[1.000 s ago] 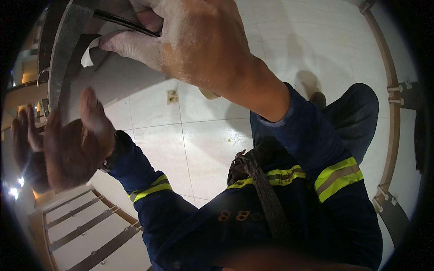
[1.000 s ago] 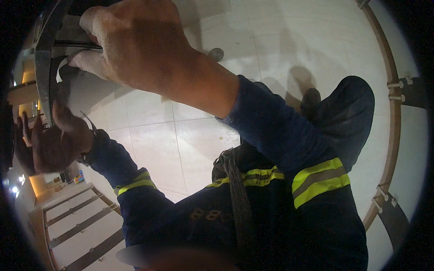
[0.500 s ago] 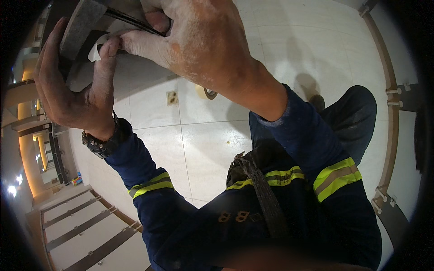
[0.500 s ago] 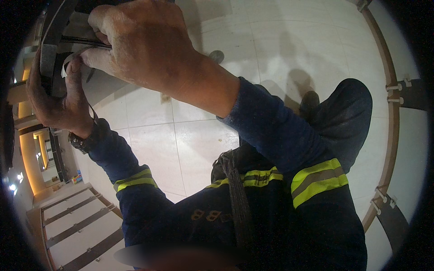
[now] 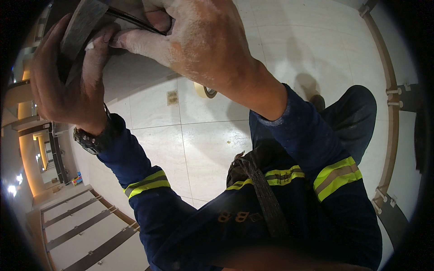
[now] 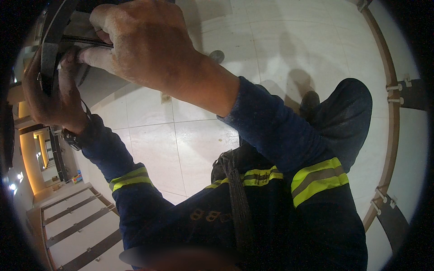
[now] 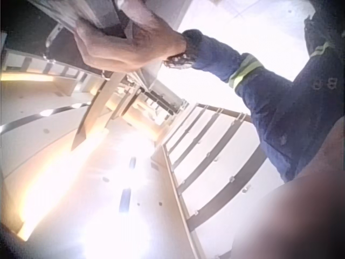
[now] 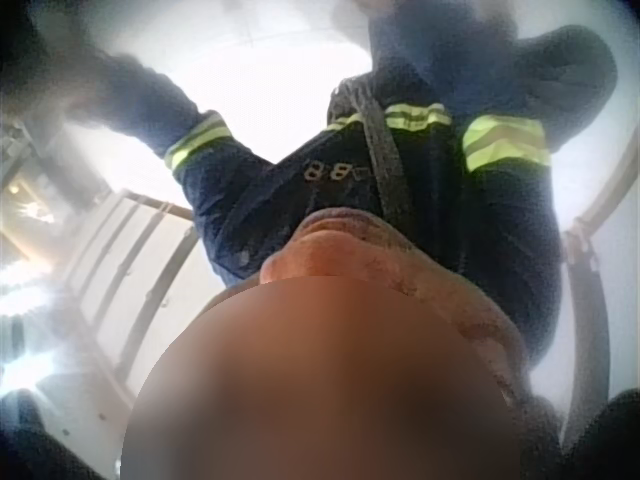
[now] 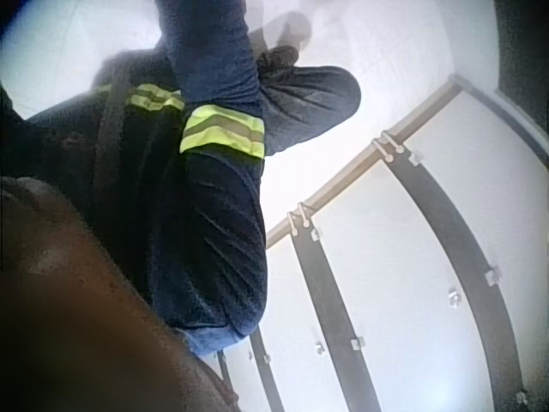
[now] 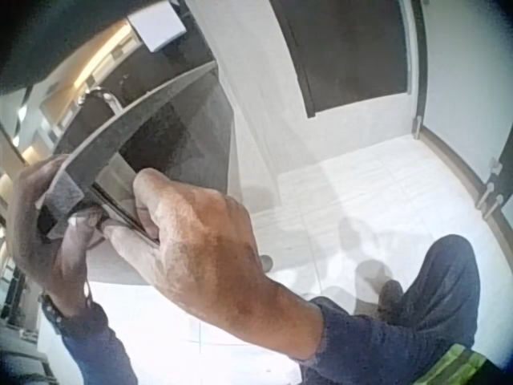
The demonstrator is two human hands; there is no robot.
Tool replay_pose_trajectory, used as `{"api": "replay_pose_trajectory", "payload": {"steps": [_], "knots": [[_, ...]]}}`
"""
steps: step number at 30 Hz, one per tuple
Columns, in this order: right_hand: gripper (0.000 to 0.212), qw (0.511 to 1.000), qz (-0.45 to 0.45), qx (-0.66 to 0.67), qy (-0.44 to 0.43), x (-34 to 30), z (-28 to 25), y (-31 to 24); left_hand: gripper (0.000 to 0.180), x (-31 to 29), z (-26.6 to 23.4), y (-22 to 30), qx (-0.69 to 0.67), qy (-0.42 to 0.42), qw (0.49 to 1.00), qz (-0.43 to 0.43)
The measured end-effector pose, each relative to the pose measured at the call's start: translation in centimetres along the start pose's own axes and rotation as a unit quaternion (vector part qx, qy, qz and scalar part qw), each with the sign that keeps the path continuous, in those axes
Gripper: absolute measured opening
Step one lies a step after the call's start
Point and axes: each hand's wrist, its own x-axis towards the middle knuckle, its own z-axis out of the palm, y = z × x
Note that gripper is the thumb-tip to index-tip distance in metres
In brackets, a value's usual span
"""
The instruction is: The person scrapes the edge of a bathroom sink countertop with a small metal tool, then applies masking tape along the sink's perimeter. The person uses both hands to press the tape into place and smooth it along the curved edge.
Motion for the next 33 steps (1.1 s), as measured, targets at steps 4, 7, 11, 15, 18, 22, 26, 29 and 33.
{"api": "replay_pose_trajectory", "payload": {"steps": [4,7,11,15,18,22,26,29,33], "knots": [[0.031,1.000,0.000,-0.025,-0.014,-0.1,0.4,0.9,0.050,-0.1,0.4,-0.9,0.035,0.036,0.997,0.054],[0.032,1.000,0.006,-0.013,-0.006,-0.2,0.6,0.6,0.046,-0.6,0.9,-1.6,0.034,0.071,0.994,0.073],[0.032,1.000,-0.018,-0.006,0.016,-0.1,1.0,1.5,0.043,-0.9,0.6,-1.2,0.082,0.049,0.993,0.069],[0.032,0.999,-0.008,0.036,0.020,-0.2,1.2,1.4,0.044,-1.3,0.5,0.2,0.110,0.039,0.993,0.029],[0.032,0.999,-0.012,0.041,0.032,-0.3,1.8,1.9,0.045,-1.4,0.8,0.0,0.117,0.055,0.990,0.046],[0.033,0.999,-0.028,0.022,0.031,-0.3,0.9,0.7,0.045,-1.0,0.2,-0.7,0.086,0.040,0.993,0.063],[0.034,0.999,-0.032,-0.021,0.013,-0.3,1.2,1.8,0.037,-1.9,-0.4,2.4,-0.022,0.107,0.992,-0.057],[0.037,0.999,0.000,-0.034,-0.003,0.3,0.5,0.9,0.029,-4.1,0.9,7.4,-0.062,0.202,0.947,-0.244],[0.040,0.999,0.039,-0.014,-0.001,0.0,0.8,0.8,0.026,-0.6,2.3,14.5,-0.120,0.235,0.844,-0.466]]}}
